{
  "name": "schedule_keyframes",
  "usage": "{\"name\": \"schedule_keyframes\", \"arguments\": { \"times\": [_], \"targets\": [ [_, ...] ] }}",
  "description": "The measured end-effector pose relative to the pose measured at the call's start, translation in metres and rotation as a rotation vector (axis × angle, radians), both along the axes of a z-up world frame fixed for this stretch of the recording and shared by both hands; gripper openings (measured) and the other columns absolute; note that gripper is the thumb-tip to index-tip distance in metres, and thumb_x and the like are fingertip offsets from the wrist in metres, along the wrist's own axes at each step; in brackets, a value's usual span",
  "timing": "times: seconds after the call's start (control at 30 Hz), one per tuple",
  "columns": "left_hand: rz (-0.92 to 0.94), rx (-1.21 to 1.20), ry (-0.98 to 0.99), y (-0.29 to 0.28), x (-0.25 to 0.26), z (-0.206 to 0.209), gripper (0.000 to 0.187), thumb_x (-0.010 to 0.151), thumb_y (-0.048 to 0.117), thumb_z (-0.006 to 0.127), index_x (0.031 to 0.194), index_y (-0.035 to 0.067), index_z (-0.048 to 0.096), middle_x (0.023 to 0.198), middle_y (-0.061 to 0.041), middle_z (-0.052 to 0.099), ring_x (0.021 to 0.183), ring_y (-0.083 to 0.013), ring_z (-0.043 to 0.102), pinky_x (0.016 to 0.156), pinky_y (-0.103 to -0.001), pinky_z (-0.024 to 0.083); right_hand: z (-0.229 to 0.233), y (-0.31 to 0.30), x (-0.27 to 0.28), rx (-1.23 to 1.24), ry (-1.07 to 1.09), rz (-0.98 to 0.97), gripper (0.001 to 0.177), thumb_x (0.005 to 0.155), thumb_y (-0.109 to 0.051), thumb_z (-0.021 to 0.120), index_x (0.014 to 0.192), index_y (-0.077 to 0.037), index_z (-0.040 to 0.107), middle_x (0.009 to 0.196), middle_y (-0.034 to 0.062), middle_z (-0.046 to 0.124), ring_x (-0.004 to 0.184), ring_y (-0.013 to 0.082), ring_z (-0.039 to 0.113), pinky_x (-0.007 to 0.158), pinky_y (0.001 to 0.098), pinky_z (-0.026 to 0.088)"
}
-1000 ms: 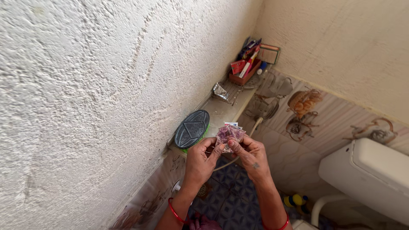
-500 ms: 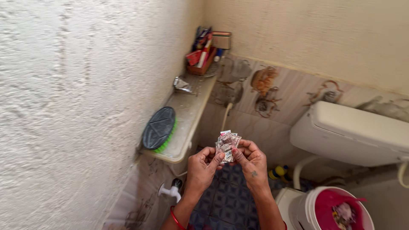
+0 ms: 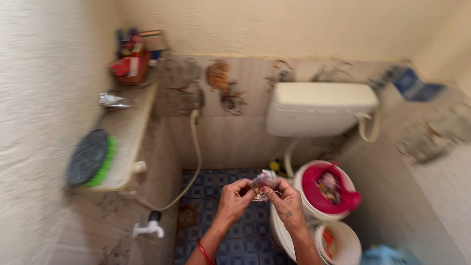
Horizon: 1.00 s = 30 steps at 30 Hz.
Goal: The person picks up various small packaged items from a wall-mounted shelf in a bathroom, including sachets, a toothpaste tube, and a chocolate bar. They place these items into a white bucket on the floor. The person also opens the toothpaste tube to check its contents before placing it in the bucket.
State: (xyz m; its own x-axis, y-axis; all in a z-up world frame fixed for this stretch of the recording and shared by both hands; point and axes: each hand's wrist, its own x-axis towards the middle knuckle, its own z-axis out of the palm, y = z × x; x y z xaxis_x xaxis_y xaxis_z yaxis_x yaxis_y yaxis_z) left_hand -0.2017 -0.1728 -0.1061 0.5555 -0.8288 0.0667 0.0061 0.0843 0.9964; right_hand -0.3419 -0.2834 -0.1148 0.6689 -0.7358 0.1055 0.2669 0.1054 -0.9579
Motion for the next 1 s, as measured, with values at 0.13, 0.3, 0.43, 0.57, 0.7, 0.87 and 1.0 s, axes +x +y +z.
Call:
{"name": "schedule_keyframes", "arguments": {
  "times": [0.13, 0.3, 0.43, 0.57, 0.7, 0.87, 1.0],
  "targets": [
    [0.021, -0.070, -0.325, -0.014, -0.056, 0.001, 0.022, 0.078, -0.002, 0.076, 0.097, 0.008, 0.080, 0.100, -0.003, 0.072, 0.092, -0.0164, 0.068, 0.077, -0.031, 0.056, 0.005, 0.006, -0.071, -0.661, 0.115, -0.280, 0.027, 0.075, 0.005, 0.079, 0.098, -0.008, 0.080, 0.106, 0.0046, 0.076, 0.100, 0.0182, 0.068, 0.089, 0.0302, 0.054],
    [-0.070, -0.137, -0.437, -0.027, -0.114, 0.012, 0.057, 0.067, -0.012, 0.073, 0.117, 0.016, 0.076, 0.130, -0.003, 0.065, 0.125, -0.0279, 0.056, 0.104, -0.041, 0.048, 0.021, 0.027, -0.143, -1.055, 0.235, -0.640, 0.049, 0.063, 0.008, 0.070, 0.102, -0.020, 0.082, 0.115, 0.0041, 0.071, 0.105, 0.0253, 0.058, 0.092, 0.0346, 0.050],
    [-0.171, -0.196, -0.475, -0.043, -0.156, 0.008, 0.059, 0.068, -0.010, 0.076, 0.117, 0.021, 0.076, 0.134, -0.004, 0.063, 0.127, -0.0285, 0.055, 0.104, -0.042, 0.046, 0.018, 0.036, -0.187, -1.095, 0.271, -0.765, 0.053, 0.065, 0.006, 0.070, 0.107, -0.023, 0.081, 0.117, 0.0035, 0.069, 0.108, 0.0259, 0.056, 0.095, 0.0354, 0.051],
    [-0.232, -0.284, -0.590, -0.052, -0.191, -0.002, 0.054, 0.064, -0.011, 0.075, 0.105, 0.024, 0.080, 0.136, -0.004, 0.064, 0.127, -0.0302, 0.055, 0.105, -0.044, 0.045, 0.012, 0.041, -0.225, -1.099, 0.336, -0.857, 0.049, 0.064, 0.004, 0.071, 0.105, -0.020, 0.081, 0.116, 0.0038, 0.070, 0.106, 0.0252, 0.058, 0.094, 0.0369, 0.050],
    [-0.291, -0.246, -0.611, -0.066, -0.224, -0.023, 0.044, 0.063, -0.010, 0.076, 0.096, 0.019, 0.081, 0.132, -0.008, 0.063, 0.125, -0.0338, 0.055, 0.103, -0.045, 0.046, -0.004, 0.032, -0.260, -1.038, 0.440, -0.864, 0.035, 0.075, 0.003, 0.071, 0.106, -0.013, 0.077, 0.110, 0.0033, 0.073, 0.098, 0.0252, 0.065, 0.088, 0.0347, 0.053],
    [-0.498, 0.028, -0.256, -0.101, -0.254, -0.095, 0.047, 0.083, -0.004, 0.067, 0.128, 0.012, 0.064, 0.140, -0.008, 0.064, 0.131, -0.0286, 0.059, 0.108, -0.039, 0.047, -0.066, 0.006, -0.297, -0.588, 0.636, -0.962, 0.022, 0.091, 0.000, 0.069, 0.113, -0.005, 0.070, 0.098, 0.0081, 0.072, 0.089, 0.0229, 0.069, 0.080, 0.0348, 0.055],
    [-0.589, 0.216, 0.390, -0.131, -0.267, -0.152, 0.062, 0.097, 0.021, 0.065, 0.153, 0.004, 0.043, 0.147, -0.011, 0.061, 0.141, -0.0259, 0.053, 0.113, -0.036, 0.042, -0.140, -0.033, -0.322, -0.140, 0.404, -0.961, 0.024, 0.094, 0.000, 0.062, 0.118, -0.003, 0.065, 0.098, 0.0045, 0.073, 0.087, 0.0126, 0.067, 0.079, 0.0293, 0.053]
  ]
}}
